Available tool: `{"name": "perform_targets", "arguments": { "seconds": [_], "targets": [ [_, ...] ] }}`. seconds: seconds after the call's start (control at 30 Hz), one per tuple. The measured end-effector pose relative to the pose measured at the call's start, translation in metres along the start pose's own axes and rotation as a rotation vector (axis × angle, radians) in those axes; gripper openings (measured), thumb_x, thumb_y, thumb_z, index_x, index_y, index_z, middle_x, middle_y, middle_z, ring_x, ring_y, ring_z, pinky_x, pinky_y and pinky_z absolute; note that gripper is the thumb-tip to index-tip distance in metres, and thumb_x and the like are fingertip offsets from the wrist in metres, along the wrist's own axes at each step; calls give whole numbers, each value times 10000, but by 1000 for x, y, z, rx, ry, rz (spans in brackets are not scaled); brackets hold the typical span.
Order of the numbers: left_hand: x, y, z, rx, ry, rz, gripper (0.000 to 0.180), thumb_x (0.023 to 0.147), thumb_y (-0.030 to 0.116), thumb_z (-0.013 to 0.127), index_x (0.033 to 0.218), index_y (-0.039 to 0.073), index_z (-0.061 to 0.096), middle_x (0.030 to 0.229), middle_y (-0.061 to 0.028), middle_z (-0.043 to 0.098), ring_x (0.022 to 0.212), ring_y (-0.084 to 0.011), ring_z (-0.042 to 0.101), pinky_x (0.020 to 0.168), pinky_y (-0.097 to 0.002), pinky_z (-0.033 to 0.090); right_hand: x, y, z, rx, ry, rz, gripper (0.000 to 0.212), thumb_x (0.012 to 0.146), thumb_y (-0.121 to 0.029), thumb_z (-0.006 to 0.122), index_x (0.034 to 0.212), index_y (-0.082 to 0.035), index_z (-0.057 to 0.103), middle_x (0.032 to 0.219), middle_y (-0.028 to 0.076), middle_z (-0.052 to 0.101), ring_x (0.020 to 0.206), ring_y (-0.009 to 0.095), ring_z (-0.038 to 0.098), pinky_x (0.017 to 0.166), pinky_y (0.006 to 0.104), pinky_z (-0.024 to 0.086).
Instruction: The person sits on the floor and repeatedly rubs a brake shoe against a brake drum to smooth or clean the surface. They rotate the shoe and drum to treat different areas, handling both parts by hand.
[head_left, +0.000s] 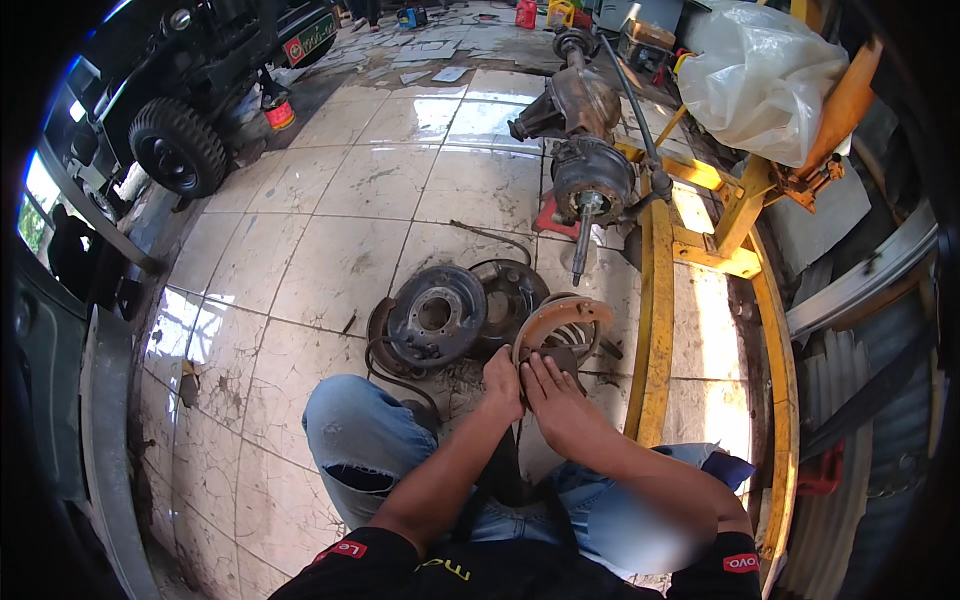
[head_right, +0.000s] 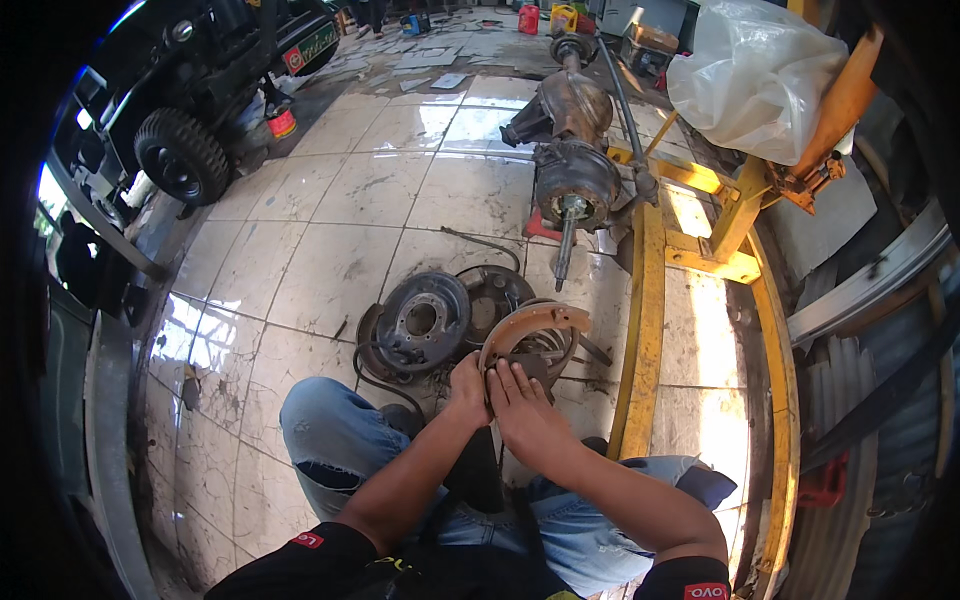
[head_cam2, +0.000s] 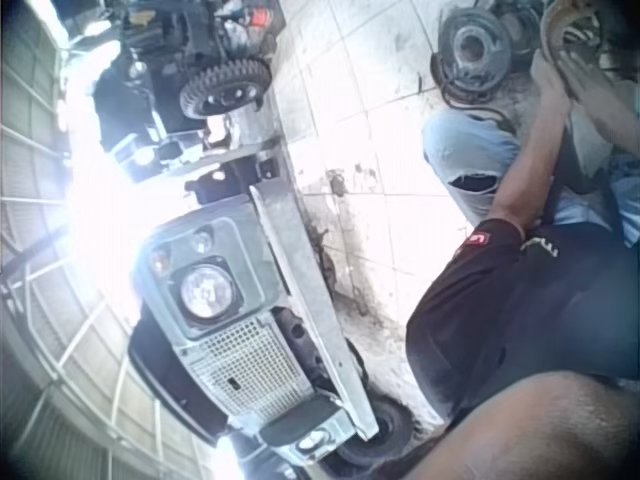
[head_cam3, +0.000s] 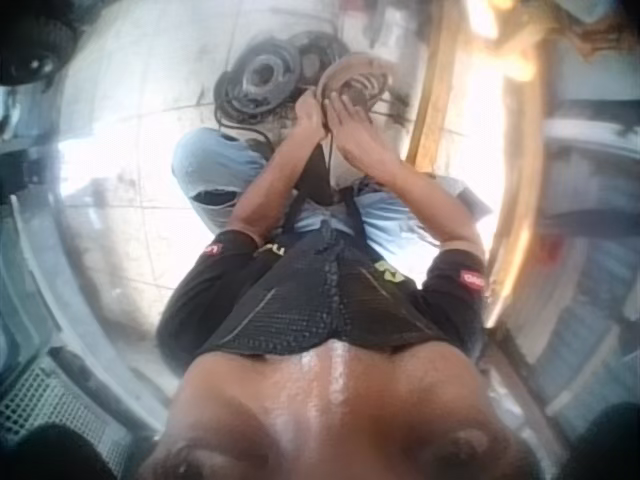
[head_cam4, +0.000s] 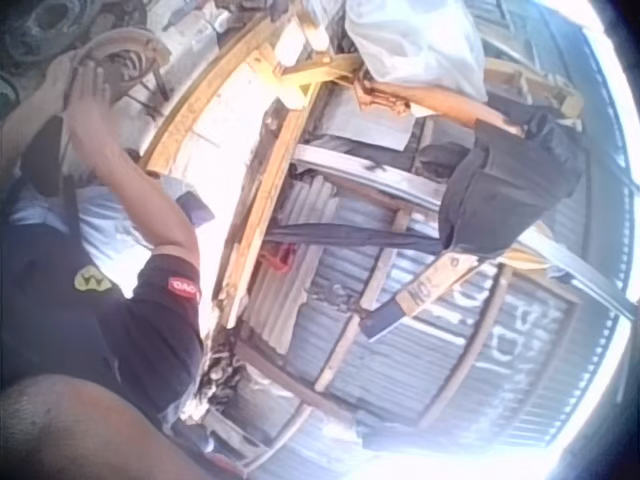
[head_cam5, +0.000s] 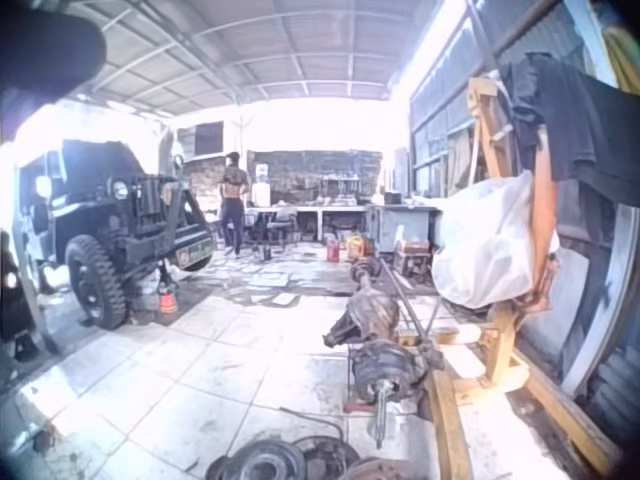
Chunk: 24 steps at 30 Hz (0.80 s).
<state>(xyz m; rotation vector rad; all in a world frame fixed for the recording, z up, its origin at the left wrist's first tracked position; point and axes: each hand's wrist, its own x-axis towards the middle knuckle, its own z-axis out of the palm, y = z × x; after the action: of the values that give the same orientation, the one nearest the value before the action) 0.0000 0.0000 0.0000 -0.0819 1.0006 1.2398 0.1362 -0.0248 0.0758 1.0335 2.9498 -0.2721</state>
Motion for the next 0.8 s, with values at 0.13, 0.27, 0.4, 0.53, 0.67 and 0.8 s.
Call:
{"name": "perform_targets", "arguments": {
  "seconds": [0.13,0.27,0.4,0.53,0.67,0.8],
  "targets": [
    [-4,-4,0,-9,24,13,375,998,310,353,1088,65,623,1050,-113,634,974,-257,625,881,-421,502,4,-4,8,-72,78,22,611,894,-92,508,1431,134,326,1497,334,320,1388,457,368,1095,529,380],
    [-2,-3,-4,-10,5,32,374,995,310,372,1087,51,625,1046,-118,633,962,-251,626,868,-414,497,10,-7,-1,-72,43,33,589,897,-83,490,1419,140,338,1481,342,336,1377,457,384,1097,527,378],
    [3,-3,-2,9,38,46,358,995,309,374,1072,69,627,1024,-113,630,942,-247,626,849,-417,501,-1,-9,-1,-24,38,-7,591,888,-70,489,1416,146,336,1484,349,322,1382,464,370,1103,525,371],
    [-8,-1,10,-18,29,12,349,1000,307,369,1054,71,620,1006,-112,626,931,-247,626,835,-414,506,9,1,7,-29,62,36,601,879,-42,475,1426,149,314,1501,350,293,1406,470,326,1114,530,355],
    [-8,3,6,-44,-6,-8,363,1009,322,368,1082,67,614,1024,-115,630,945,-259,625,849,-419,503,7,-7,-6,6,-8,40,605,883,-41,467,1434,146,303,1504,348,291,1408,468,326,1119,523,351],
    [-1,-1,2,2,21,35,383,1013,340,368,1123,66,612,1069,-122,631,980,-270,621,879,-426,493,1,-8,-1,-24,23,10,609,882,-40,466,1435,150,298,1500,356,291,1406,470,329,1118,522,352]
  ]
}}
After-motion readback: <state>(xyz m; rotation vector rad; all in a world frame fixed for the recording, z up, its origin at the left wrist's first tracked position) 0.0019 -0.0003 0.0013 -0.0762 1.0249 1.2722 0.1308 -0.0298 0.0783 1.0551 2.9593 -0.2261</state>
